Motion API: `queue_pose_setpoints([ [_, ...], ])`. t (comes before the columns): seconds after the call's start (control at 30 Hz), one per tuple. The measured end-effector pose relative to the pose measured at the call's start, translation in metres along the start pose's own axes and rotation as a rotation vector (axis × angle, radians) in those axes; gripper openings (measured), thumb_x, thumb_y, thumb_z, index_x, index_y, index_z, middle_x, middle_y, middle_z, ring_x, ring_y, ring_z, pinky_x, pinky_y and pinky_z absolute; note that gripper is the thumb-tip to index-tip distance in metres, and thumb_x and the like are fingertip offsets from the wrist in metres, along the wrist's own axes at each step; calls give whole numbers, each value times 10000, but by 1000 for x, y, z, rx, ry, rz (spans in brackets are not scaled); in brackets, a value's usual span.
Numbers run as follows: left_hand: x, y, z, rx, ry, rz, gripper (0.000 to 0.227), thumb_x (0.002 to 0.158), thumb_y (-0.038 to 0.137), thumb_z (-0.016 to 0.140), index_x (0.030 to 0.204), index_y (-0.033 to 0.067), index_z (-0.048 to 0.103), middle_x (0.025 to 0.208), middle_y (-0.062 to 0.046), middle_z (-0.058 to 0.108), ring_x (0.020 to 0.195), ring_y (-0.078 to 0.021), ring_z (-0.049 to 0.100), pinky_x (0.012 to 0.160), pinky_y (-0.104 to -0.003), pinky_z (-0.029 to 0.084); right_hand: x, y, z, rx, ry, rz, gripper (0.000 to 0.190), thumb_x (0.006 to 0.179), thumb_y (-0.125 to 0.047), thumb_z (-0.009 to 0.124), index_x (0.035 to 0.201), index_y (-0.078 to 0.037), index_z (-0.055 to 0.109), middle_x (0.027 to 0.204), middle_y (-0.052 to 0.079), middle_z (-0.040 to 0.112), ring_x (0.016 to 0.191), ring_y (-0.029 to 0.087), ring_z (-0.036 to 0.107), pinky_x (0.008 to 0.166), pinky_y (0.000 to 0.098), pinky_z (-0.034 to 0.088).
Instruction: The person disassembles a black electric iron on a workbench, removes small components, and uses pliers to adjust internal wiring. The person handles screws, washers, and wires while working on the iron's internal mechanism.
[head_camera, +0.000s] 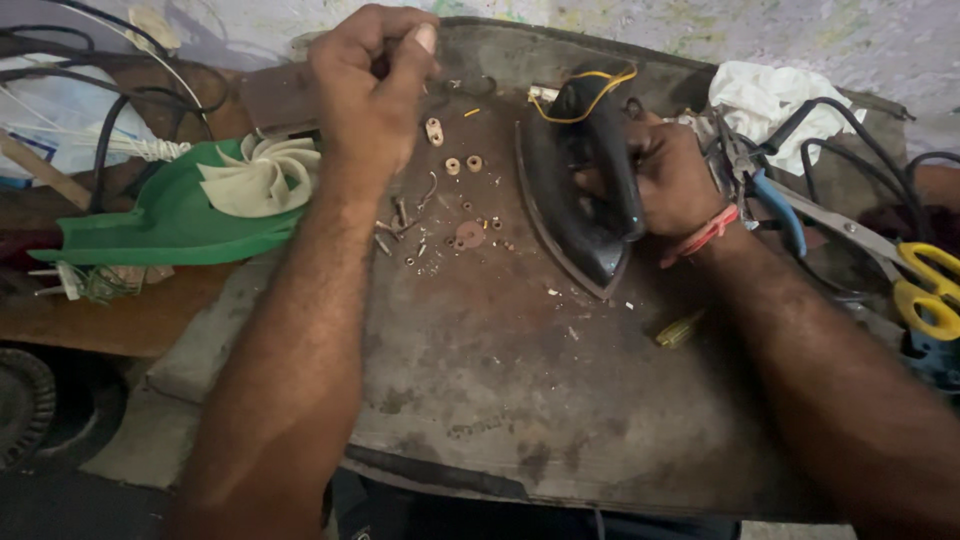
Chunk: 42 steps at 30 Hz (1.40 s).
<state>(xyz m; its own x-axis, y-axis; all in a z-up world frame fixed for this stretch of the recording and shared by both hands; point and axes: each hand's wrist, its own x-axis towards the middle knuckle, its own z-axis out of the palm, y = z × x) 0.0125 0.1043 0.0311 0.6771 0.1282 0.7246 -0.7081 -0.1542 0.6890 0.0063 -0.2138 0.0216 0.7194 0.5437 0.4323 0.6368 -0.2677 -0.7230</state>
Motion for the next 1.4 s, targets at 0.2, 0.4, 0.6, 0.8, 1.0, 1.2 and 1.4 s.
queue_pose_setpoints([
  [0.2, 0, 1, -1, 47, 47, 28, 70, 1039, 35, 700, 1061, -7, 752, 817, -4, 700, 678, -42, 577, 607, -217, 450, -8, -7, 0, -100, 50, 163, 240, 855, -128, 858, 1051, -12, 782, 980, 101, 742, 838, 161, 691, 733, 326, 544],
  [0.4, 2, 22, -13, -328, 31, 55, 170, 1093, 115, 680, 1142, -41, 727, 962, -95, 739, 764, -135, 684, 639, -267, 546, -8, 3, -2, 152, -11, 9, 181, 895, -144, 775, 1018, -17, 735, 945, 69, 751, 848, 150, 700, 792, 305, 547],
  [0.6, 3, 66, -24, -656, -71, -146, 196, 1022, 119, 653, 1126, -29, 729, 932, -122, 732, 788, -156, 686, 692, -286, 582, -6, 9, -4, -42, -1, 38, 183, 857, -142, 784, 963, 2, 744, 946, 84, 754, 891, 181, 674, 1035, 356, 421],
  [0.8, -7, 108, -61, -190, -174, -71, 135, 1076, 98, 667, 1124, -14, 723, 952, -84, 743, 757, -119, 703, 669, -247, 583, -3, 6, -3, -123, 20, 9, 223, 845, -166, 832, 935, 4, 721, 966, 110, 707, 912, 192, 642, 846, 371, 512],
  [1.0, -53, 115, -61, 108, -289, -285, 213, 1024, 107, 728, 1206, -2, 744, 973, -69, 716, 825, -73, 639, 735, -217, 518, -1, 10, -4, -119, -31, 17, 206, 874, -156, 824, 929, 7, 710, 910, 120, 715, 881, 217, 650, 934, 372, 477],
  [1.2, -111, 129, -19, 714, -661, -270, 438, 907, 272, 697, 1268, 25, 671, 1246, -195, 671, 1109, -367, 630, 929, -496, 503, -6, 11, -1, -124, 21, -24, 236, 870, -160, 857, 984, 10, 739, 1072, 137, 713, 1020, 224, 637, 912, 373, 503],
  [1.4, -110, 130, -27, 1044, -580, 10, 520, 1008, 313, 627, 1438, 32, 546, 1425, -253, 547, 1353, -462, 485, 1200, -597, 293, -9, 10, 1, 20, 34, 21, 229, 865, -122, 843, 1038, -2, 752, 1157, 121, 707, 1071, 203, 641, 920, 338, 516],
])
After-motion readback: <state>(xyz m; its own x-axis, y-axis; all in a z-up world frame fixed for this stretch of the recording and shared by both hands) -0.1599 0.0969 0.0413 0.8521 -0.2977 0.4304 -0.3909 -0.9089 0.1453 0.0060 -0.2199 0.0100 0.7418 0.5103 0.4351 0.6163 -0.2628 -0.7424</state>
